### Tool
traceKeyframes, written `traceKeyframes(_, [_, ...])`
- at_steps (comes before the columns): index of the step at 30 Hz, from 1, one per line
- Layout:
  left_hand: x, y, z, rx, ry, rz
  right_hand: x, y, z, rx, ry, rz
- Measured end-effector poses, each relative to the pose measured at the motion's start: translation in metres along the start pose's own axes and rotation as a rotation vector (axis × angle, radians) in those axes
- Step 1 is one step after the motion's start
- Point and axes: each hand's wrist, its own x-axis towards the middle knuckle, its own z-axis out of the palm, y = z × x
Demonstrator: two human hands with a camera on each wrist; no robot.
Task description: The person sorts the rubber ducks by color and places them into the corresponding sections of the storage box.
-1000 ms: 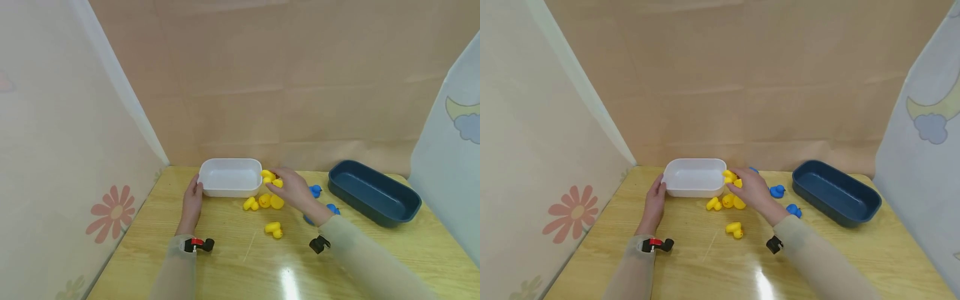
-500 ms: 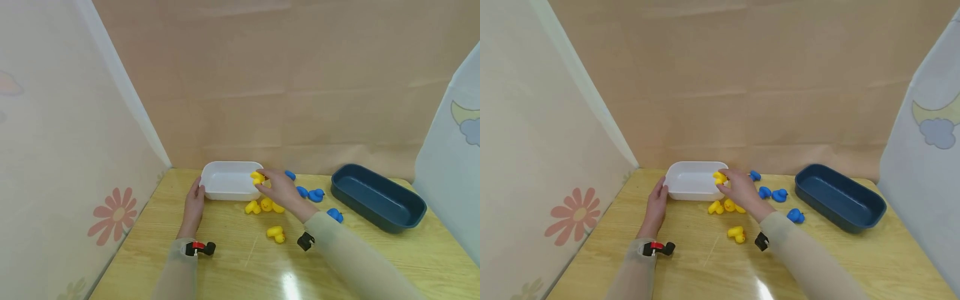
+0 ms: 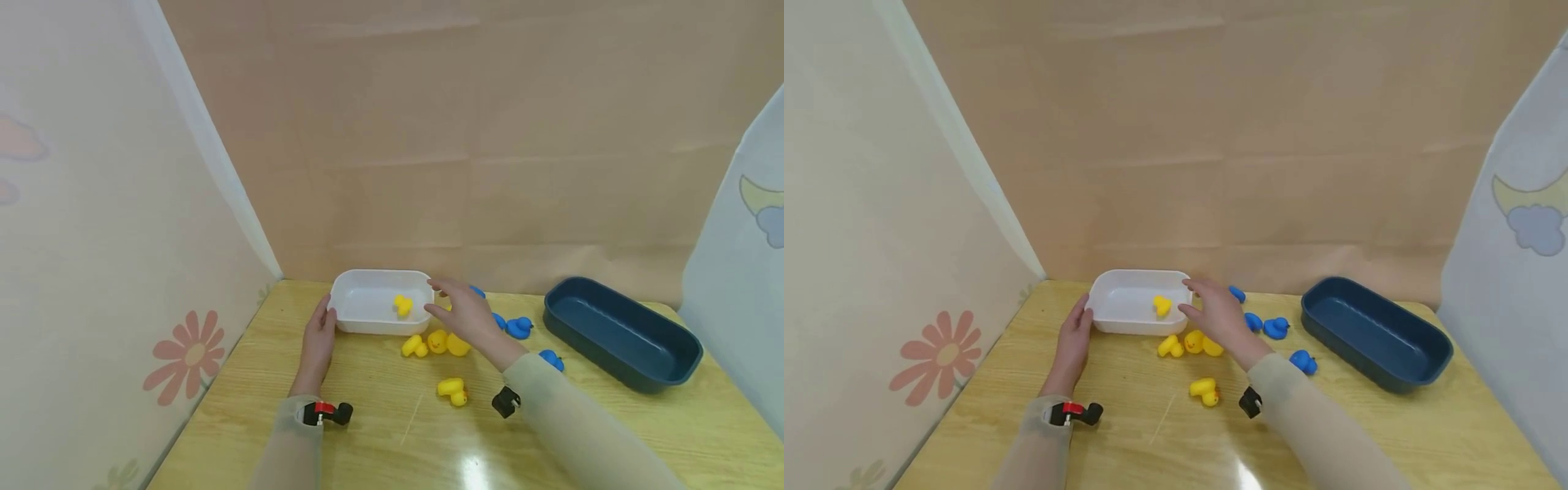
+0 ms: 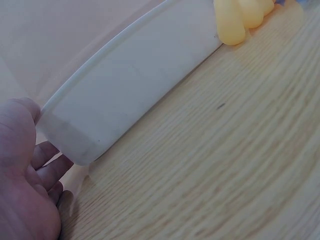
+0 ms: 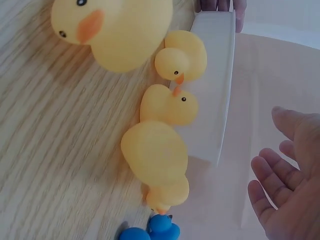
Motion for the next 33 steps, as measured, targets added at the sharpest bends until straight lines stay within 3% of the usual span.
traceKeyframes(8, [-0.002,0.0,0.0,0.008,-0.009,-0.007,-0.009,0.017,-0.006,-0.047,0.039,0.033])
traceKeyframes(21, [-0.002,-0.004,-0.003,0.003,-0.023,0.0,-0.014,0.045,-0.007,-0.053,0.007,0.064])
traceKeyframes(33, [0.0,-0.001,0.0,0.008,-0.017,0.003,-0.01,0.065,-0.004,0.008,-0.064,0.12])
